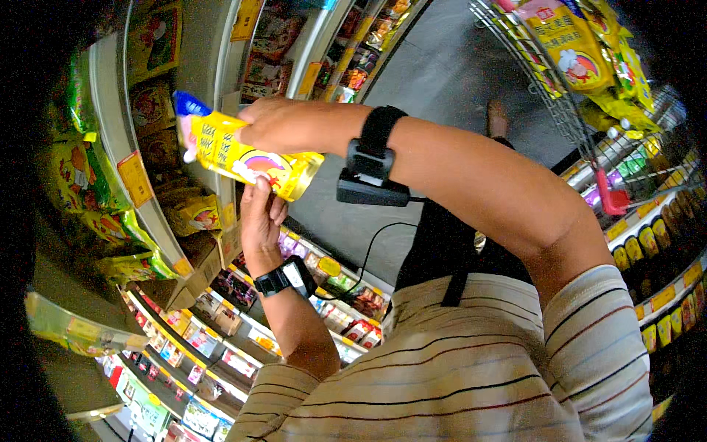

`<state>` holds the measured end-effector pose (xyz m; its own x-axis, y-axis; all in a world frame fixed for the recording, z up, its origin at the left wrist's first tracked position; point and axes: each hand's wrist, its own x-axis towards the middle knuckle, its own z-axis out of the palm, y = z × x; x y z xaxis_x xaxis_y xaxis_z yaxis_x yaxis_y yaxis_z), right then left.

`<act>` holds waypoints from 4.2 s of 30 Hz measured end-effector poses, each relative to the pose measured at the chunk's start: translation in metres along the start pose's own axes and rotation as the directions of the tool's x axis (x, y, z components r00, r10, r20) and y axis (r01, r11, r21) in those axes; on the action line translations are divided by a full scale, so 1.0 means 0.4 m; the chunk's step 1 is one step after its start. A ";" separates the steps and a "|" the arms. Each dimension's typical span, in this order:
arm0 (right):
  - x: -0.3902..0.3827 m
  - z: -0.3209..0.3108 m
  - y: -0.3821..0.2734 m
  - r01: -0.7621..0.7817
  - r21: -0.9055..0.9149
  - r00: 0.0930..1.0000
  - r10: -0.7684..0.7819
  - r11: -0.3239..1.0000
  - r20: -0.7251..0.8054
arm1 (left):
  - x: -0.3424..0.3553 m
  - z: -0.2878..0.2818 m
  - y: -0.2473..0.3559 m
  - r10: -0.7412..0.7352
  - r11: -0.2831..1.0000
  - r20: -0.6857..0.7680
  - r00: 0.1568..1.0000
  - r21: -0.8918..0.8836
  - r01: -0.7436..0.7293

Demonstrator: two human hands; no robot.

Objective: The person repeatedly picks up yellow packets of seasoning from a shopping cart and places them onto a store shelf. They handle the packets one by one, arranging them in a row on the shelf.

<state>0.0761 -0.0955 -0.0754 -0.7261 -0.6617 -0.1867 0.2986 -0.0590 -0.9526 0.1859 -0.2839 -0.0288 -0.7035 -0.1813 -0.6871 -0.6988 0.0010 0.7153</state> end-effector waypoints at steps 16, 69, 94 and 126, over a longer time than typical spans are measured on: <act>0.200 0.124 0.105 0.034 -0.096 0.999 -0.038 0.995 -0.037 | 0.125 -0.173 0.010 0.093 0.995 -0.115 0.989 -0.016 -0.095; -0.207 -0.071 0.132 -0.070 0.192 0.948 0.125 0.979 -0.291 | 0.283 -0.346 0.073 0.282 0.930 -0.546 0.789 0.357 -0.085; -0.625 -0.825 0.258 -0.625 -0.436 0.630 0.088 0.647 -0.771 | -0.085 0.462 0.036 0.438 0.857 0.060 0.897 0.276 -0.436; -0.548 -0.437 -0.186 0.128 0.530 0.893 0.136 0.838 -0.429 | -0.087 0.598 0.134 0.307 0.950 0.423 0.852 -0.196 -0.245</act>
<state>0.1048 0.1843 -0.0057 -0.8738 -0.2780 -0.3991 0.4860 -0.5303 -0.6947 0.1421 -0.0422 0.0027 -0.8688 0.2623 -0.4200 -0.4662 -0.1474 0.8723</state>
